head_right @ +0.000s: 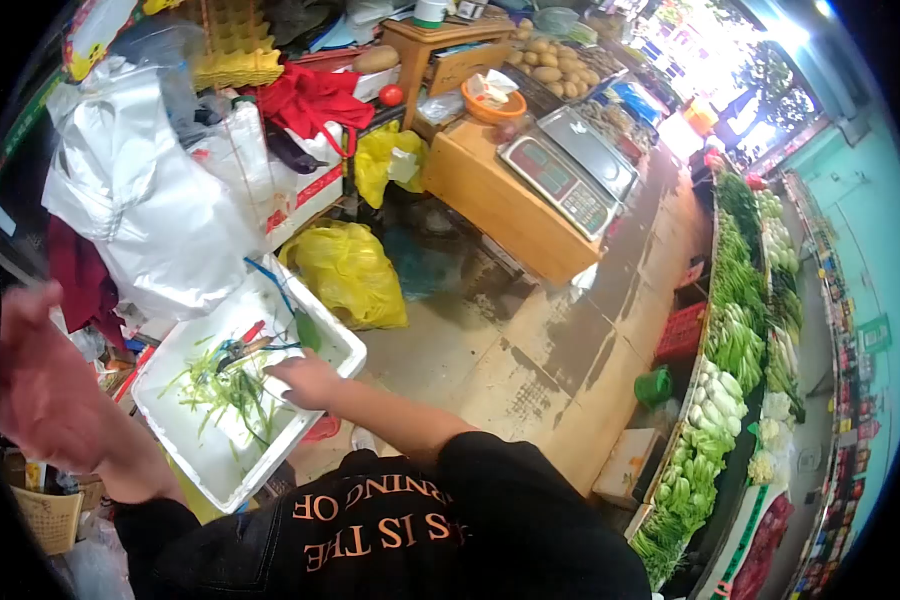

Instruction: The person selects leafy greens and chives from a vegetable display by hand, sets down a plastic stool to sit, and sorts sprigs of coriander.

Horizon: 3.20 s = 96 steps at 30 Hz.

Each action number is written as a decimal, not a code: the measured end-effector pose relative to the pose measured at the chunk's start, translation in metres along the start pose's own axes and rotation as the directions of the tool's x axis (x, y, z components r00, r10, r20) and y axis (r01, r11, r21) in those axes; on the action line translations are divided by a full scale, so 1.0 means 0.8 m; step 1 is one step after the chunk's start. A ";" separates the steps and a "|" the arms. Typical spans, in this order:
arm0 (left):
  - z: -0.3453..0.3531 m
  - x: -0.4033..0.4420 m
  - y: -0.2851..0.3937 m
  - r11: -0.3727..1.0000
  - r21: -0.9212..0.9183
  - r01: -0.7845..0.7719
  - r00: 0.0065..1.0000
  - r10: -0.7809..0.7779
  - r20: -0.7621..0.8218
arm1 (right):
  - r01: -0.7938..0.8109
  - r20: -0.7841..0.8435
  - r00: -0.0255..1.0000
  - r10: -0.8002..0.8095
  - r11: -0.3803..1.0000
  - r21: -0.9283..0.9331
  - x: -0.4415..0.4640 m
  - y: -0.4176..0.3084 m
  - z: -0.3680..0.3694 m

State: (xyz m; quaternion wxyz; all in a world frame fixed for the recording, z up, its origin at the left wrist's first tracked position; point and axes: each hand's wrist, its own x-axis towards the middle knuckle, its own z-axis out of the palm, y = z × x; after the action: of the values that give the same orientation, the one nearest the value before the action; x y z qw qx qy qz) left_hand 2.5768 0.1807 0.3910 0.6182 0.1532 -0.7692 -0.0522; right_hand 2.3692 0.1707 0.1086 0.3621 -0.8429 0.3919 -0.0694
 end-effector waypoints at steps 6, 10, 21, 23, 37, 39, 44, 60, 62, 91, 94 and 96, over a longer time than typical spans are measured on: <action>0.091 0.070 0.010 0.930 -0.285 -0.231 0.965 0.257 0.058 | -0.489 -0.378 0.731 0.568 0.823 0.289 -0.233 0.198 0.063; 0.205 0.109 0.037 0.809 -0.506 -0.300 0.923 0.381 0.062 | -0.765 -0.362 0.236 0.902 0.403 0.503 -0.482 0.242 0.115; 0.537 0.152 0.236 0.399 -0.868 -0.295 0.814 0.581 -0.009 | -0.184 0.283 -0.445 0.850 -0.396 0.899 -0.851 0.101 0.491; 0.594 0.153 0.280 0.317 -0.910 -0.267 0.798 0.602 -0.025 | -0.156 0.362 -0.412 0.836 -0.456 0.876 -0.871 0.070 0.522; 0.888 0.144 0.521 -0.219 -0.973 -0.077 0.709 0.673 -0.208 | 0.129 0.352 -0.632 0.690 -0.354 0.926 -0.930 0.073 0.544; 0.927 0.144 0.534 -0.261 -0.963 -0.062 0.707 0.670 -0.227 | 0.058 0.322 -0.639 0.699 -0.373 0.926 -0.929 0.073 0.538; 1.025 0.149 0.556 -0.358 -0.933 -0.028 0.716 0.644 -0.268 | 0.055 0.424 -0.588 0.688 -0.489 0.870 -0.935 0.076 0.514; 1.250 0.157 0.675 -0.589 -0.796 0.137 0.728 0.605 -0.322 | 0.156 0.317 -0.817 0.481 -0.345 0.926 -0.999 0.164 0.376; 1.268 0.142 0.702 -0.589 -0.787 0.180 0.732 0.615 -0.292 | 0.244 0.387 -0.797 0.464 -0.339 0.908 -0.995 0.156 0.377; 1.352 -0.436 0.734 0.928 -0.057 0.367 -0.651 0.301 0.697 | 0.673 0.686 -0.617 0.384 -0.194 0.714 -1.243 0.080 0.619; 1.369 -0.434 0.777 0.912 -0.066 0.405 -0.653 0.339 0.677 | 0.651 0.660 -0.623 0.419 -0.191 0.735 -1.263 0.098 0.607; 1.394 -0.441 0.782 0.919 -0.156 0.362 -0.686 0.376 0.623 | 0.646 0.664 -0.618 0.422 -0.209 0.734 -1.269 0.107 0.590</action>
State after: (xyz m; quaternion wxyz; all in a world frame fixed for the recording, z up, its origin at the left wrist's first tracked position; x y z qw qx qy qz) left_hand 1.4581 0.7578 -0.0270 -0.4635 -0.1275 -0.8215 -0.3068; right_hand 1.8127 1.1177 -0.1230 -0.1309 -0.5254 -0.7086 0.4524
